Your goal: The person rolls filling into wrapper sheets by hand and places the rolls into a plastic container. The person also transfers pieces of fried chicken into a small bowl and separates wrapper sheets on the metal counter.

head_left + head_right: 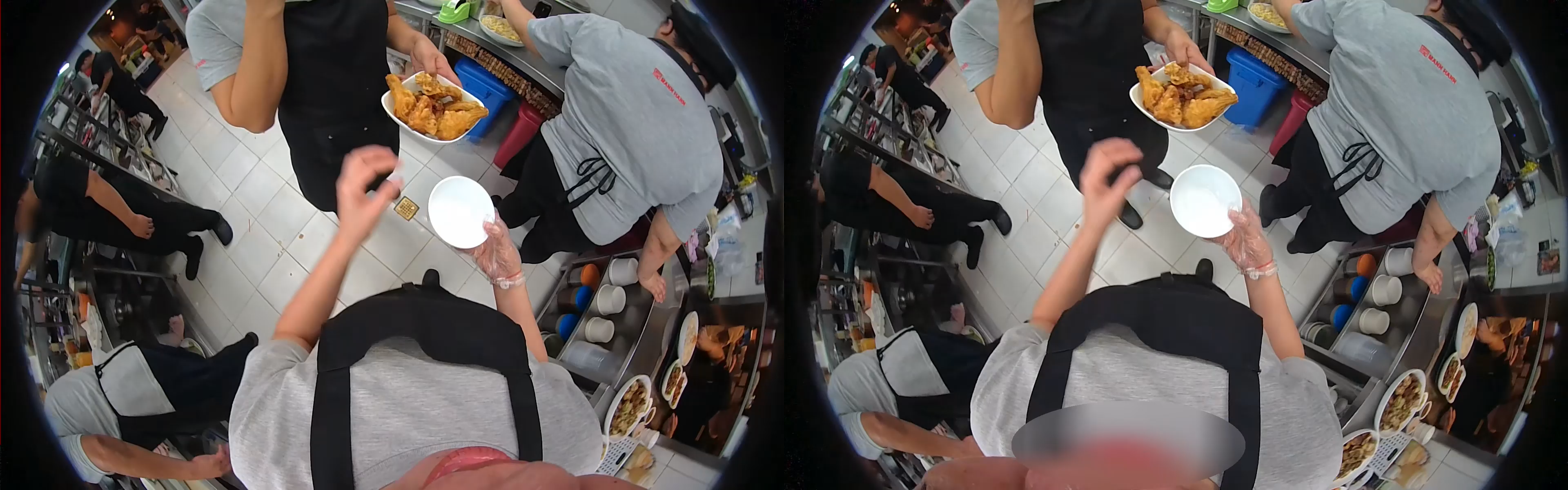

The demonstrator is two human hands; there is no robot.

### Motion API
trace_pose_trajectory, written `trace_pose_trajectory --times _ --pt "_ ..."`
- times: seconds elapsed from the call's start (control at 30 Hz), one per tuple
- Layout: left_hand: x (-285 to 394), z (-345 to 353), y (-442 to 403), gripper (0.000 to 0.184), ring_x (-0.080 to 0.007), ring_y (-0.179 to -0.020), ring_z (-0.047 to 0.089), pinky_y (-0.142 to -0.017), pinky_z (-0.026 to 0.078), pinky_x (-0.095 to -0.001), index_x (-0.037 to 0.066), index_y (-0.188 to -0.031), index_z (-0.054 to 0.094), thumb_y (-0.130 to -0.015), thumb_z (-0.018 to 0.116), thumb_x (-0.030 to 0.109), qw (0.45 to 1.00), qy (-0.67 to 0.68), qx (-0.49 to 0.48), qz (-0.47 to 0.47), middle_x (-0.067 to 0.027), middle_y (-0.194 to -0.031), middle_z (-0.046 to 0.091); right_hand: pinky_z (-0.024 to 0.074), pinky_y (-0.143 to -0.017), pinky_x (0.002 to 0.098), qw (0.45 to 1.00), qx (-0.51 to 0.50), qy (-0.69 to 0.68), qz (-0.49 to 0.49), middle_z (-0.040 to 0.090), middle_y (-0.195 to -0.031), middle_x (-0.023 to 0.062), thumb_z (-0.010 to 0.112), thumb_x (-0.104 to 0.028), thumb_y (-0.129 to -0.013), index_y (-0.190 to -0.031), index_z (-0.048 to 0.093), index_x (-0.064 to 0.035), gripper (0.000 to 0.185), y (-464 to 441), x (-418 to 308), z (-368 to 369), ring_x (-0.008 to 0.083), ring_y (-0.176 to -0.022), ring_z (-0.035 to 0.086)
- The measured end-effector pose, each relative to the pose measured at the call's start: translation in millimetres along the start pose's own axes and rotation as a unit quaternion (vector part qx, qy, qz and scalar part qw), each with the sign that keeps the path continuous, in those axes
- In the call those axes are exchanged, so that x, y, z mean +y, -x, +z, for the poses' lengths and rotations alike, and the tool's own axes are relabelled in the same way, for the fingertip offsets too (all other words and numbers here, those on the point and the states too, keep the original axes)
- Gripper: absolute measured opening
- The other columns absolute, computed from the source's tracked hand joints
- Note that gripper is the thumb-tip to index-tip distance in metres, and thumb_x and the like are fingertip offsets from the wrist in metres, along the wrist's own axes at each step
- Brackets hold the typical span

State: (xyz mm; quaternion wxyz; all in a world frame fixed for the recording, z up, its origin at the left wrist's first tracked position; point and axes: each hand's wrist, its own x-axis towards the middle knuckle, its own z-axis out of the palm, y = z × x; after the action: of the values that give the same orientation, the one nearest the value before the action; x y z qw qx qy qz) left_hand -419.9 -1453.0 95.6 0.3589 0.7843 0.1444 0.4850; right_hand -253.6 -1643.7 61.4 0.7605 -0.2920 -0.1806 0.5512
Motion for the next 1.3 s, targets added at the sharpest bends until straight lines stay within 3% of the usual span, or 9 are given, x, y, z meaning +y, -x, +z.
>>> trace_pose_trajectory --times 0.1,0.17,0.27,0.43,0.63,0.73,0.8,1.03,1.3 --pt "23 -4 -92 0.021 -0.0239 -0.09 0.055 -0.079 0.045 -0.0366 0.01 -0.085 0.069 -0.064 0.074 0.009 0.961 -0.24 0.013 0.135 -0.0038 -0.096 0.059 0.0561 -0.081 0.0481 1.0 -0.005 0.027 0.009 0.046 -0.126 0.0228 0.064 -0.017 -0.082 -0.13 0.03 0.0039 0.062 -23 -17 -16 0.0338 -0.109 0.058" --pt "10 20 -141 0.02 -0.0236 -0.091 0.054 -0.08 0.043 -0.037 0.012 -0.086 0.07 -0.067 0.073 0.016 0.922 -0.309 -0.087 0.217 -0.0037 -0.094 0.06 0.0556 -0.081 0.0503 0.996 0.005 0.09 0.006 0.046 -0.125 0.0229 0.063 -0.016 -0.082 -0.13 0.03 0.0038 0.061 -36 -27 -24 0.0348 -0.109 0.057" --pt "-22 56 -189 0.018 -0.0214 -0.101 0.052 -0.082 0.039 -0.0413 0.017 -0.085 0.074 -0.067 0.072 0.022 0.895 -0.333 -0.238 0.18 0.0005 -0.096 0.061 0.0569 -0.078 0.0497 0.996 0.007 0.084 0.007 0.046 -0.125 0.0232 0.061 -0.012 -0.083 -0.129 0.03 0.0042 0.058 -52 -36 -31 0.0354 -0.108 0.058" --pt "-30 61 -229 0.018 -0.0212 -0.102 0.051 -0.083 0.038 -0.0412 0.017 -0.083 0.074 -0.066 0.073 0.022 0.874 -0.363 -0.3 0.124 -0.0002 -0.094 0.06 0.0584 -0.075 0.0476 0.997 0.003 0.074 0.013 0.045 -0.125 0.0235 0.058 -0.009 -0.085 -0.128 0.03 0.0036 0.053 -64 -42 -40 0.0354 -0.105 0.059" --pt "-32 70 -213 0.016 -0.0229 -0.093 0.054 -0.075 0.042 -0.0384 0.015 -0.078 0.071 -0.065 0.075 0.022 0.85 -0.376 -0.307 0.203 -0.003 -0.087 0.057 0.0599 -0.074 0.0433 0.996 0.011 0.083 0.019 0.047 -0.122 0.0233 0.059 -0.013 -0.086 -0.127 0.03 0.0035 0.054 -72 -45 -50 0.0337 -0.102 0.061" --pt "-27 48 -211 0.015 -0.0223 -0.09 0.054 -0.075 0.041 -0.0372 0.014 -0.076 0.071 -0.064 0.076 0.022 0.872 -0.367 -0.261 0.194 -0.0027 -0.085 0.057 0.06 -0.074 0.043 0.997 0.004 0.082 0.013 0.047 -0.122 0.0233 0.06 -0.014 -0.086 -0.128 0.029 0.0029 0.055 -72 -47 -51 0.0336 -0.102 0.061" --pt "-16 27 -195 0.013 -0.0221 -0.088 0.054 -0.075 0.041 -0.0362 0.013 -0.073 0.07 -0.066 0.075 0.023 0.876 -0.371 -0.289 0.102 -0.0023 -0.082 0.057 0.0585 -0.075 0.0475 0.998 0.013 0.069 0.003 0.049 -0.121 0.0243 0.057 -0.008 -0.087 -0.126 0.031 0.0015 0.048 -72 -46 -48 0.0356 -0.103 0.061" --pt "-20 37 -182 0.023 -0.0227 -0.09 0.056 -0.075 0.043 -0.0367 0.008 -0.071 0.069 -0.064 0.076 0.028 0.844 -0.451 -0.286 0.046 -0.0059 -0.083 0.06 0.0605 -0.072 0.0418 0.994 0.019 0.105 0.022 0.047 -0.123 0.0225 0.06 -0.014 -0.085 -0.128 0.03 0.0013 0.055 -77 -39 -44 0.0333 -0.103 0.061" --pt "-35 39 -192 0.023 -0.027 -0.08 0.06 -0.072 0.049 -0.034 0.001 -0.07 0.066 -0.058 0.072 0.02 0.894 -0.313 -0.309 -0.087 -0.0112 -0.084 0.061 0.0598 -0.072 0.043 0.996 0.005 0.09 0.027 0.049 -0.12 0.0233 0.062 -0.014 -0.085 -0.125 0.032 -0.0005 0.052 -78 -32 -45 0.0335 -0.102 0.061"
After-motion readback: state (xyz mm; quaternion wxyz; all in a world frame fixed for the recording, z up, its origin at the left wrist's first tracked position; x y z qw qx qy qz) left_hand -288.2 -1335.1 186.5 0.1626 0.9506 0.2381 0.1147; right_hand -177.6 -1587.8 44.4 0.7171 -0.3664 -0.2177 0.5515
